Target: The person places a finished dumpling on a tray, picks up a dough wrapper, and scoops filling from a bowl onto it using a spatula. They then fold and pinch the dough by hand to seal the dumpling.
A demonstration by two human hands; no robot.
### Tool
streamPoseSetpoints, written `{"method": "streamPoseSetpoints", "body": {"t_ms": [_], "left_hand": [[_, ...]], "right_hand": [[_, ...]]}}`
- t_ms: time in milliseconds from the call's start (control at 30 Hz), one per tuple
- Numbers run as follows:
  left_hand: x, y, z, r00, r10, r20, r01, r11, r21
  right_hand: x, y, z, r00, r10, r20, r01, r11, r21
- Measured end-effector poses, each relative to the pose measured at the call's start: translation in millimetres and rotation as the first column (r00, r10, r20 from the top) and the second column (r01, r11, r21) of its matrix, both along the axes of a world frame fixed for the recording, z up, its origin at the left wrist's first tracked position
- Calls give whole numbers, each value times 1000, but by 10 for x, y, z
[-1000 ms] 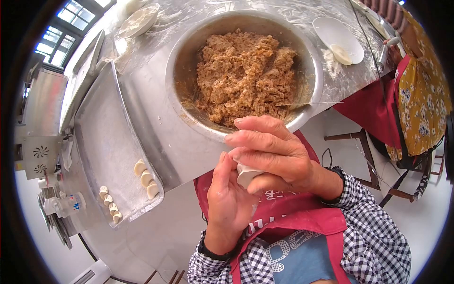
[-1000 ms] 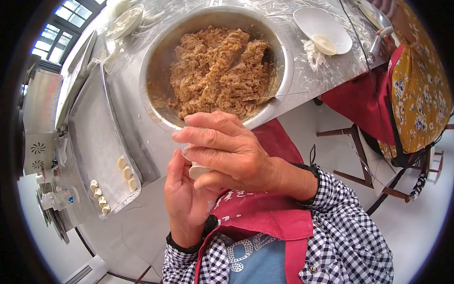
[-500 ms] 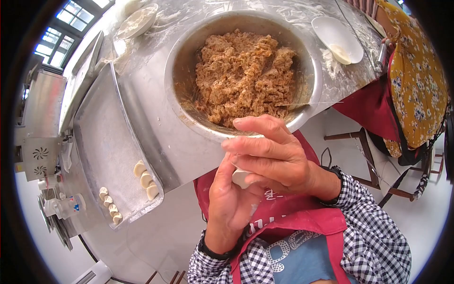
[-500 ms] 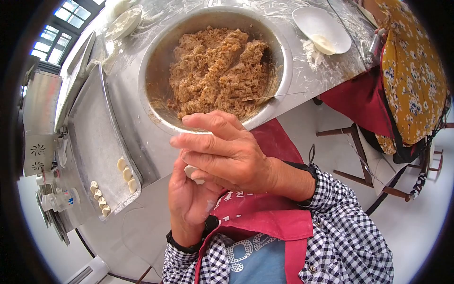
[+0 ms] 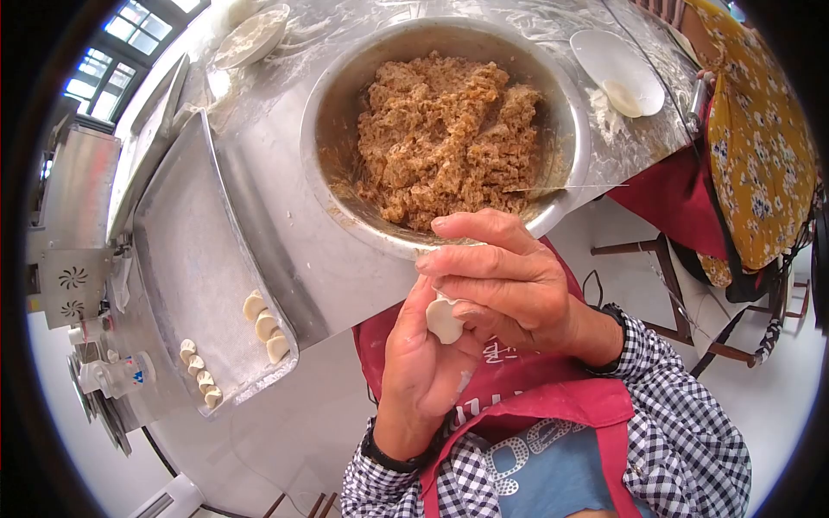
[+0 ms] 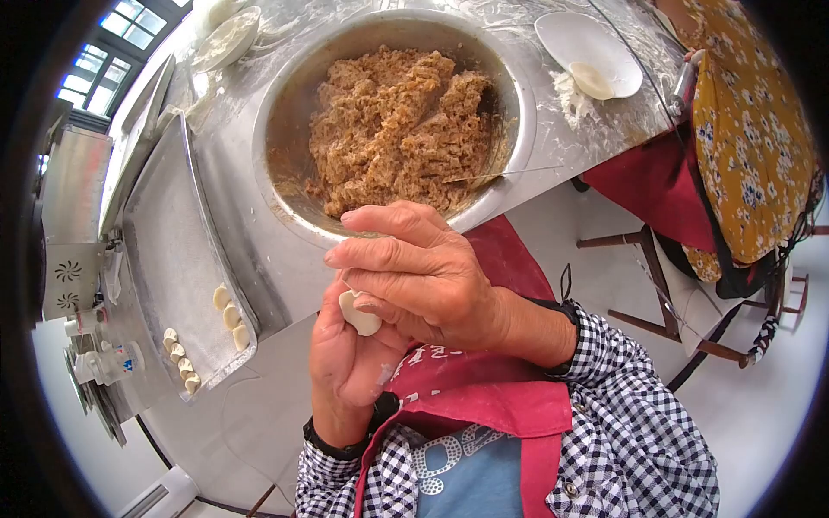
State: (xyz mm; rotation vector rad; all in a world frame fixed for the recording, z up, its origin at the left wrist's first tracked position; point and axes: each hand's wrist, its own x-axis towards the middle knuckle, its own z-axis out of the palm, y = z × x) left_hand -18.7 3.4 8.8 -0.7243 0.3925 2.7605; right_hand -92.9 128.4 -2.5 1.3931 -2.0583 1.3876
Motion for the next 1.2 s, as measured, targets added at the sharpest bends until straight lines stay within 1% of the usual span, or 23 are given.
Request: {"method": "streamPoseSetpoints", "body": {"t_ms": [100, 167, 200, 233, 300, 333, 400, 433, 467, 533, 600, 667, 700, 767, 800, 900, 933, 967, 1100, 1133, 1200], "left_hand": [[26, -28, -50, 999, -4, -44, 2, 999, -46], [34, -40, -52, 995, 20, -94, -16, 999, 39], [31, -41, -41, 996, 21, -92, -18, 999, 40], [16, -41, -17, 997, -3, -81, 5, 1000, 25], [12, -47, -3, 997, -29, -70, 29, 1000, 11], [20, -54, -2, 995, -40, -89, 42, 999, 18], [23, -50, -5, 993, -52, -109, 55, 998, 25], [22, -41, -11, 990, -52, -133, 54, 998, 15], [22, -35, -15, 986, -52, -158, 53, 999, 5], [11, -39, 1, 988, -55, -144, 54, 998, -11], [8, -46, 2, 989, -61, -132, 58, 998, -25], [18, -47, -22, 976, -76, -203, 71, 997, -33], [21, -44, -46, 976, -78, -203, 73, 997, -32], [24, -47, -90, 978, -28, -204, 33, 999, 24], [22, -47, -75, 979, -27, -203, 32, 999, 23], [5, -47, -33, 984, -38, -173, 38, 999, -7], [3, -55, -34, 990, -57, -129, 58, 998, 3], [5, -60, -35, 993, -78, -88, 79, 997, 14], [45, -43, -80, 992, -56, -117, 62, 997, 47], [38, -35, -69, 993, -57, -104, 61, 998, 34], [38, -43, -77, 994, -57, -93, 59, 998, 20]], "right_hand": [[-25, 3, -48, 1000, 10, 21, -11, 1000, 25], [-36, 18, -11, 968, 31, 250, -7, 995, -97], [-64, 77, -3, 967, 73, 243, -50, 994, -101], [-72, 96, 42, 967, 75, 243, -52, 994, -100], [-84, 115, 143, 994, -6, 113, 3, 1000, 25], [-88, 112, 140, 993, -6, 114, 3, 1000, 27], [-103, 89, 126, 999, 8, 43, -12, 996, 87], [-117, 76, 111, 999, 8, 44, -12, 996, 87], [-133, 62, 90, 999, -5, 39, 3, 999, 52], [-140, 55, 94, 999, -14, 37, 14, 1000, 14], [-137, 73, 142, 990, 23, 136, -16, 999, -51], [-152, 70, 129, 994, 3, 109, -1, 1000, -18], [-158, 69, 121, 997, -14, 79, 13, 1000, 12], [-161, 74, 104, 996, -9, 92, 9, 1000, -2], [-160, 76, 98, 994, -3, 108, 5, 1000, -17], [-144, 78, 110, 990, 39, 138, -35, 999, -34], [-132, 71, 107, 989, 41, 141, -36, 999, -35], [-117, 60, 107, 992, 43, 121, -44, 999, 3], [-80, 22, 97, 997, 25, 67, -32, 994, 104], [-82, 23, 98, 997, 26, 67, -33, 994, 104], [-88, 28, 101, 995, 61, 83, -64, 997, 34]]}}
